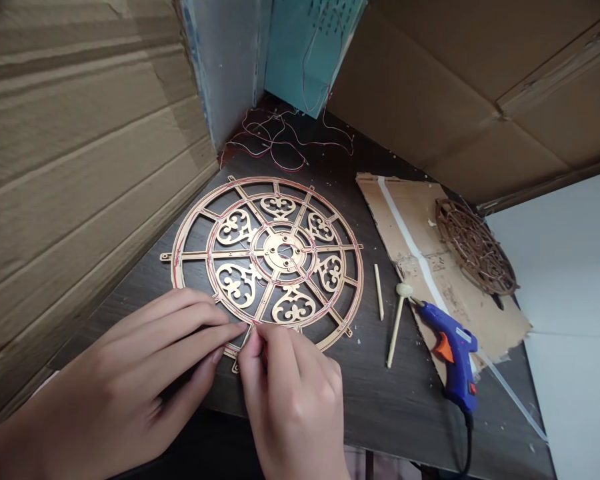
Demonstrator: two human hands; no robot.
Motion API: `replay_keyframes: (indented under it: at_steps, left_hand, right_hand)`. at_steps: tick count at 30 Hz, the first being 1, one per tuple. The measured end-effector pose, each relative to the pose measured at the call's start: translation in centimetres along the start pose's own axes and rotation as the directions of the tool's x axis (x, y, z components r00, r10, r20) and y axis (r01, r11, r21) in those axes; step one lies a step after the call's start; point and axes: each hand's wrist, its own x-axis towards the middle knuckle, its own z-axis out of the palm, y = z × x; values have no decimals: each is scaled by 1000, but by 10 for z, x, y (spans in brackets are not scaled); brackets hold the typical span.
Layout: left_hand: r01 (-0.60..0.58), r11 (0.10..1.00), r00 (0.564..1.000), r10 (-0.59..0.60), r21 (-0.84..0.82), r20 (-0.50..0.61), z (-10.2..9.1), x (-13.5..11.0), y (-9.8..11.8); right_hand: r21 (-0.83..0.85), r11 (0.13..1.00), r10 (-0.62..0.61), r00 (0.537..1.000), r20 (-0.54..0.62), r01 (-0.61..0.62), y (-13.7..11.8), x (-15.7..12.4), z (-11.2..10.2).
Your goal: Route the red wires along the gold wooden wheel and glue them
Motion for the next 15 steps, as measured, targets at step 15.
replay_keyframes:
  at_steps: [15]
  left_hand:
    - [-3, 1000, 1000, 3, -5, -8, 1, -3, 1]
  right_hand:
    - [-63, 998, -6, 1000, -31, 4, -2, 0, 1]
